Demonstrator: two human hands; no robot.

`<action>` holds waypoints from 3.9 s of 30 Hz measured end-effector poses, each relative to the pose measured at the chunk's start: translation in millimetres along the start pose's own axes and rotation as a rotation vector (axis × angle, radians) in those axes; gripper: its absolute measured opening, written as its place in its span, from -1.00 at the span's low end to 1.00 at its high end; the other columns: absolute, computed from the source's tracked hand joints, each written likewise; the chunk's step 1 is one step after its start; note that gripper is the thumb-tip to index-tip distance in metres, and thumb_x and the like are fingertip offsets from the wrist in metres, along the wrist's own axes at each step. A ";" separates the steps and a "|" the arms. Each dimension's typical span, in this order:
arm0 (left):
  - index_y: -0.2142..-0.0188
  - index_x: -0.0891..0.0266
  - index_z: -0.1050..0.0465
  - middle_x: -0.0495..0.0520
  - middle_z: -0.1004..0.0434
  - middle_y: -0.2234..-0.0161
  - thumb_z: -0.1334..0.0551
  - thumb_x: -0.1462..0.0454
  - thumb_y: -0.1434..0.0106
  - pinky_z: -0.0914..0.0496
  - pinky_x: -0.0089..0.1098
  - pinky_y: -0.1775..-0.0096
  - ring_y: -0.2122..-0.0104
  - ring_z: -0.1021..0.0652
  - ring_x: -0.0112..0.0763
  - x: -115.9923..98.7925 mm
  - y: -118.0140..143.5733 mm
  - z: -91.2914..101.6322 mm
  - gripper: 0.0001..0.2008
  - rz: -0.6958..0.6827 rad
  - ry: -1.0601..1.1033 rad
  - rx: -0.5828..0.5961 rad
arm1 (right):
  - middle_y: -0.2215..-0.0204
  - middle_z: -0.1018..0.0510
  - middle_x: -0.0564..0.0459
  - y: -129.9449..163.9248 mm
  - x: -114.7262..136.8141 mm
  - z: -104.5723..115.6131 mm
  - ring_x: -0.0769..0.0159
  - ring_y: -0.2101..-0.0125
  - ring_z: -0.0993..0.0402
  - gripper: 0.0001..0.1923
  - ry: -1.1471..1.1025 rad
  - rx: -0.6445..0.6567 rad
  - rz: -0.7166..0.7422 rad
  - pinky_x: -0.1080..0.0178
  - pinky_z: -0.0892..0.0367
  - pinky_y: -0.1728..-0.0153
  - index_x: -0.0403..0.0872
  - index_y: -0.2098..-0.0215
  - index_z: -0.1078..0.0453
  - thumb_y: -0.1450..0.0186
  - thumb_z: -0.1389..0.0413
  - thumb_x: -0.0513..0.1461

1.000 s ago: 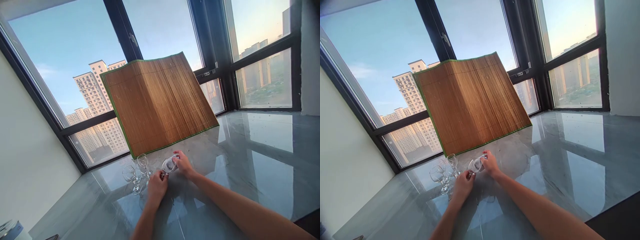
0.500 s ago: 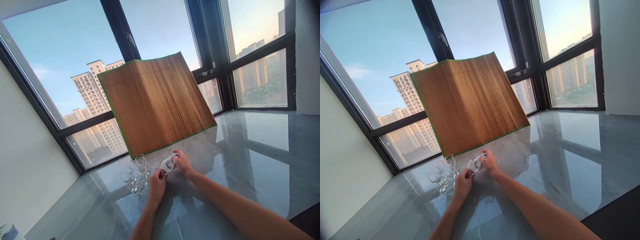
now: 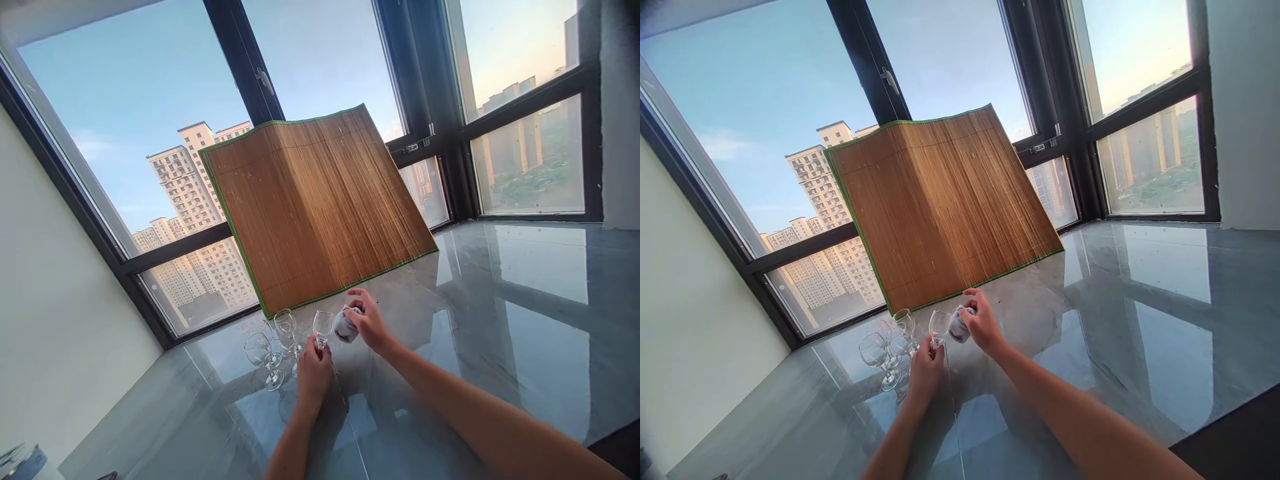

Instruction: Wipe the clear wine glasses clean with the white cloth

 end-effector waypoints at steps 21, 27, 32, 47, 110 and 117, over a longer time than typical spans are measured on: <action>-0.08 0.19 -0.44 0.02 -0.54 0.42 -0.09 0.20 -0.31 -0.20 -0.38 0.30 0.37 -0.50 -0.33 -18.5 7.3 -4.3 -0.62 -0.101 -0.189 0.155 | 0.10 -0.48 -0.08 -1.6 18.8 13.9 0.16 0.15 -0.45 -0.56 0.401 -0.159 0.257 0.12 -0.32 0.09 -0.03 -0.07 -0.20 -0.20 0.01 -0.30; 0.12 0.18 -0.49 0.04 -0.54 0.41 -0.07 0.22 -0.31 -0.15 -0.38 0.33 0.36 -0.51 -0.31 -20.2 7.1 -1.1 -0.73 -0.121 -0.285 0.131 | 0.37 -0.55 0.02 -8.5 -7.9 3.2 0.22 0.33 -0.47 -0.75 0.334 0.054 0.029 0.22 -0.29 0.26 -0.05 0.13 -0.33 -0.21 0.01 -0.25; 0.24 0.17 -0.49 0.04 -0.55 0.41 -0.08 0.22 -0.29 -0.12 -0.38 0.34 0.36 -0.51 -0.31 -20.5 8.3 0.2 -0.79 -0.121 -0.324 0.113 | 0.37 -0.58 -0.01 -9.1 -14.7 5.1 0.23 0.35 -0.48 -0.73 0.312 0.073 -0.090 0.23 -0.26 0.30 -0.08 0.13 -0.35 -0.20 -0.05 -0.19; 0.20 0.22 -0.53 0.03 -0.54 0.47 -0.17 0.03 -0.25 -0.17 -0.38 0.35 0.42 -0.50 -0.30 -6.8 5.3 7.6 -0.66 -0.046 -0.261 0.027 | 0.28 -0.60 0.01 4.5 -5.4 -8.0 0.18 0.27 -0.48 -0.37 0.155 0.386 -0.237 0.18 -0.28 0.21 -0.10 -0.16 -0.23 -0.13 -0.17 -0.14; 0.05 0.29 -0.52 -0.07 -0.31 0.52 -0.21 -0.06 -0.21 -0.28 -0.43 0.36 0.50 -0.36 -0.44 -37.0 15.8 12.8 -0.49 -0.189 0.281 0.002 | 0.40 -0.45 0.01 -20.2 -37.9 38.8 0.25 0.47 -0.38 -0.66 -0.241 -0.235 -0.442 0.27 -0.26 0.56 0.01 0.11 -0.23 -0.30 0.04 0.04; 0.04 0.28 -0.49 -0.08 -0.30 0.53 -0.18 -0.04 -0.25 -0.27 -0.41 0.37 0.51 -0.36 -0.42 -35.0 15.4 8.4 -0.51 -0.211 0.199 0.009 | 0.41 -0.40 0.14 -5.4 -18.6 3.9 0.31 0.41 -0.34 -0.51 -0.130 -0.037 -0.262 0.27 -0.29 0.38 -0.02 0.07 -0.29 -0.04 -0.25 -0.13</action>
Point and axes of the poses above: each hand's wrist, its own y-axis away from the middle knuckle, its own z-axis out of the back of the hand, x = y × z, the point moved 6 cm from there along -y, towards the middle knuckle
